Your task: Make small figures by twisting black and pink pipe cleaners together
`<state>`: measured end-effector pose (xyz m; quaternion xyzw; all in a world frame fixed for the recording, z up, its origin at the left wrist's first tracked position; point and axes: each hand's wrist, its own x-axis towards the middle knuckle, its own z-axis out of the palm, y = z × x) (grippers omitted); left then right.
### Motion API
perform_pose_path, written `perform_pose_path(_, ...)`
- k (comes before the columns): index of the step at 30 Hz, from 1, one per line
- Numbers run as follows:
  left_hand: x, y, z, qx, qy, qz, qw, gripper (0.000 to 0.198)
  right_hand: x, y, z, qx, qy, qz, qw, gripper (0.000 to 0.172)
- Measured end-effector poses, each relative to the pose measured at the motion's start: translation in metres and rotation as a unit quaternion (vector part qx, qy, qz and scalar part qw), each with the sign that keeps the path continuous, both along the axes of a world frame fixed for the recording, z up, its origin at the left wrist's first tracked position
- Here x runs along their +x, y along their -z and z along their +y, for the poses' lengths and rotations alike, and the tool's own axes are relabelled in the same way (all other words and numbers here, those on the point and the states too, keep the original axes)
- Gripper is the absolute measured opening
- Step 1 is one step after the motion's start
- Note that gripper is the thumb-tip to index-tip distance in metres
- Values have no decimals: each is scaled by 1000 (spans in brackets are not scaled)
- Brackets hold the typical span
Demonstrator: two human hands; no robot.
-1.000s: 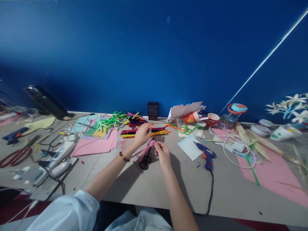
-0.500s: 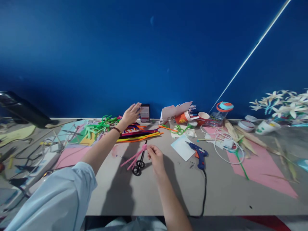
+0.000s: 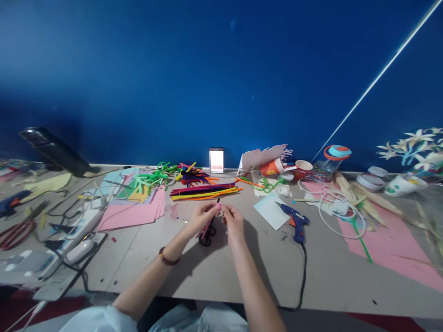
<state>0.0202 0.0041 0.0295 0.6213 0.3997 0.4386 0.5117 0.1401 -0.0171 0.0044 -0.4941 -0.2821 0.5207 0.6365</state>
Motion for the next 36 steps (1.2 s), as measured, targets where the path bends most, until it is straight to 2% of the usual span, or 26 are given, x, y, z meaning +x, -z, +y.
perform_pose_path(4,4,14,-9,-16,-49,-16,999,31,0,1,1,3,-1,-9,1000,35)
perform_pose_path(9,1,30,-5,-60,-36,-62,996,39,1,2,2,10,-27,-26,999,36)
perform_pose_path(14,-1,24,-9,-121,-9,-121,985,43,1,2,2,18,-42,-41,998,39)
perform_pose_path(20,-3,20,-11,-172,38,-162,971,46,0,1,3,6,-50,-1,999,41)
perform_pose_path(27,-4,23,-9,-194,82,-205,956,42,0,-4,1,-33,-119,89,988,44)
perform_pose_path(31,-6,24,-9,-203,109,-213,950,39,2,-6,0,-22,-148,118,982,39)
perform_pose_path(36,-9,21,-10,-241,152,-240,928,37,4,-10,-2,-12,-183,135,974,36)
